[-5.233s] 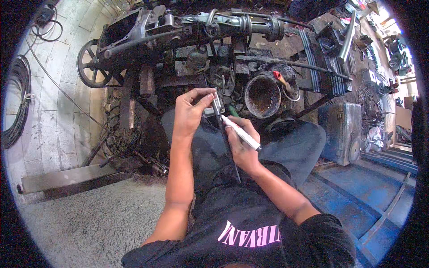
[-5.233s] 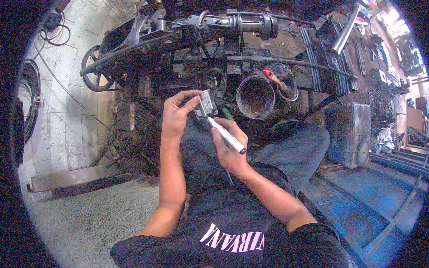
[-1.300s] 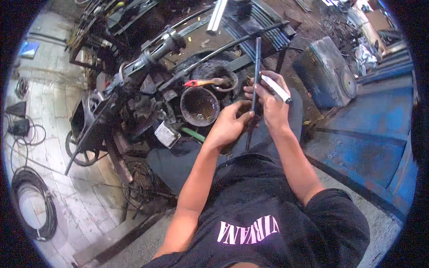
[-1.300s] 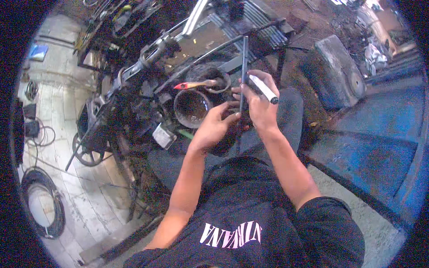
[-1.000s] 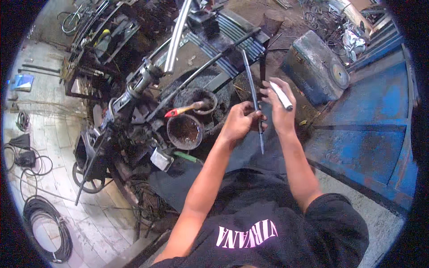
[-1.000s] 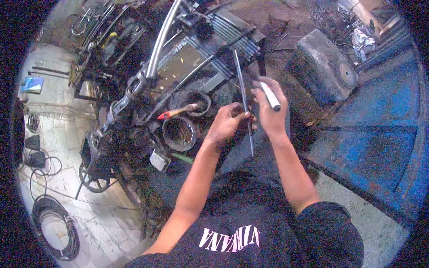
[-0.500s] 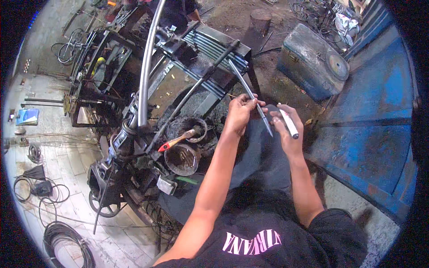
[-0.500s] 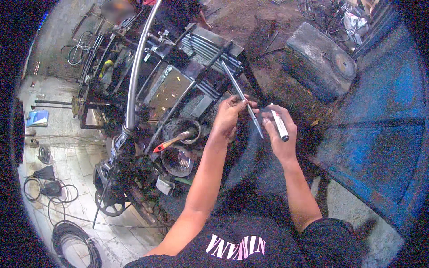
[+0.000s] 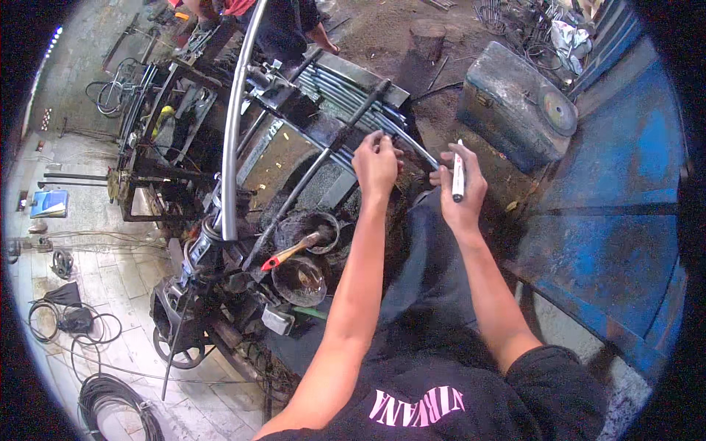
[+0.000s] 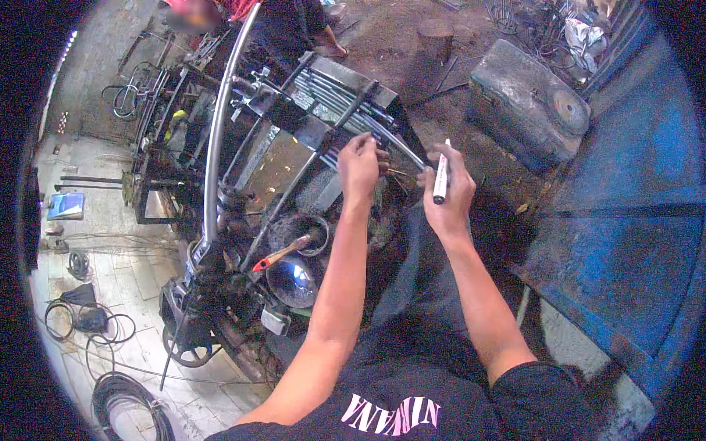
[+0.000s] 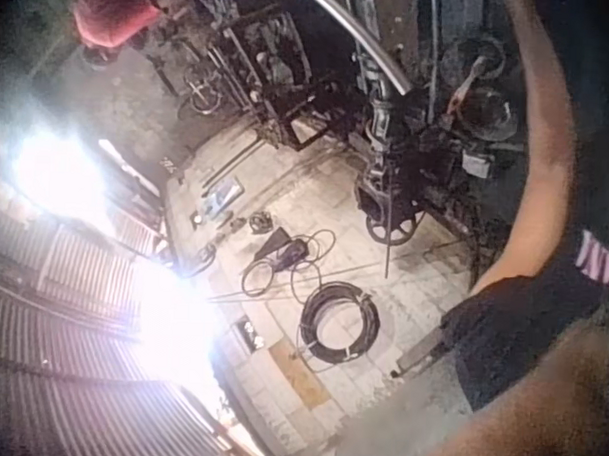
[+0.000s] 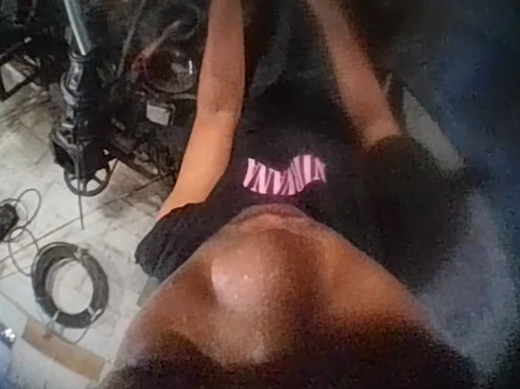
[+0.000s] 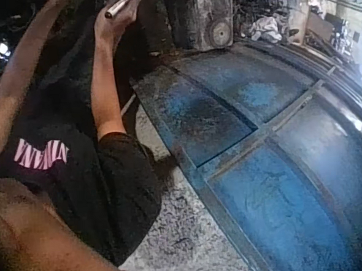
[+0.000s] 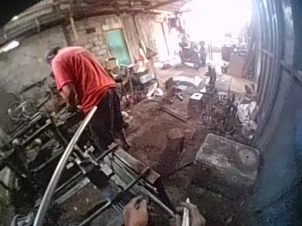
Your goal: The recorder marks a metal part with a pen and then places it into a manual bending machine to shape it.
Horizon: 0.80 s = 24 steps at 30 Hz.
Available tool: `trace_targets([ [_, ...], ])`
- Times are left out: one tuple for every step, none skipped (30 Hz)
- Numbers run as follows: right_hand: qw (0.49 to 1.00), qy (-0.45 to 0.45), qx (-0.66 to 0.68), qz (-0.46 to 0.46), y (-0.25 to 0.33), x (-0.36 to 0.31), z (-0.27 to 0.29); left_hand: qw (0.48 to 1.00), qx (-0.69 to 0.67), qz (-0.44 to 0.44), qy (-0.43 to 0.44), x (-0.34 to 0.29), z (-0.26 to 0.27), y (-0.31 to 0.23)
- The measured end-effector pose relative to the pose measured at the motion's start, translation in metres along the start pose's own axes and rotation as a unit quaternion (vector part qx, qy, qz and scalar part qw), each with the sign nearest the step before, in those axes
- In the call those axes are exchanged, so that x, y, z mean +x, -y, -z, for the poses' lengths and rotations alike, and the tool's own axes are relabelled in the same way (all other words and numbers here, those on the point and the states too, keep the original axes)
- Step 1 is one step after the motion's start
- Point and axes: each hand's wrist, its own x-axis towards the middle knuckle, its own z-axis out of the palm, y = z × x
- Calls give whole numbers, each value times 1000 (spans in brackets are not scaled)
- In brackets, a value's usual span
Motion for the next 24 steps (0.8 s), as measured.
trace_targets([
  [1000, -1, -9, 5, -3, 5, -4, 999, -13, -33, -19, 8, -1, 6],
  [1000, 3, -5, 3, -7, 10, -12, 997, -23, -64, -44, 15, 2, 14],
  [998, -9, -41, 39, -13, 17, -18, 994, -4, -96, -57, 18, 0, 16],
  [994, -21, -77, 75, -17, 24, -23, 994, -4, -96, -57, 22, -1, 18],
  [991, -28, -85, 96, -18, 32, -28, 995, 1, -82, -58, 25, -2, 19],
  [991, -27, -85, 96, -18, 38, -34, 996, 6, -68, -60, 29, -3, 20],
  [986, -35, -114, 120, -16, 42, -39, 996, 6, -68, -60, 32, -3, 21],
  [978, -43, -143, 144, -14, 46, -44, 997, -1, -58, -48, 36, -3, 23],
  [979, -56, -129, 149, -13, 48, -51, 998, -8, -49, -36, 40, -3, 24],
  [977, -63, -126, 163, -18, 52, -58, 998, -9, -49, -35, 45, -4, 25],
  [979, -60, -115, 156, -20, 54, -65, 998, 4, -55, -43, 47, -3, 25],
  [982, -57, -104, 148, -21, 54, -70, 997, 18, -62, -51, 48, -3, 24],
  [984, -50, -100, 139, -23, 54, -70, 997, 18, -60, -50, 48, -4, 24],
  [984, -51, -102, 138, -27, 55, -67, 998, 24, -36, -41, 46, -7, 19],
  [985, -58, -89, 135, -33, 55, -60, 999, 30, -11, -32, 44, -9, 14],
  [986, -66, -77, 132, -37, 54, -54, 999, 36, 14, -23, 42, -11, 10],
  [992, -71, -64, 86, -32, 49, -52, 999, 37, 14, -28, 46, -7, 15],
  [992, -68, -60, 88, -31, 45, -52, 997, 65, -21, -47, 52, -6, 24],
  [995, -61, -43, 66, -33, 42, -54, 992, 93, -55, -65, 59, -3, 33],
  [997, -59, -32, 41, -37, 41, -51, 992, 92, -55, -62, 60, -6, 35],
  [995, -66, -44, 57, -41, 44, -53, 991, 95, -61, -73, 61, -9, 37],
  [995, -67, -46, 57, -45, 47, -54, 989, 99, -67, -84, 62, -11, 38],
  [996, -66, -37, 51, -42, 49, -58, 990, 99, -67, -81, 61, -13, 37],
  [996, -65, -27, 45, -40, 51, -60, 989, 100, -72, -77, 60, -14, 36],
])
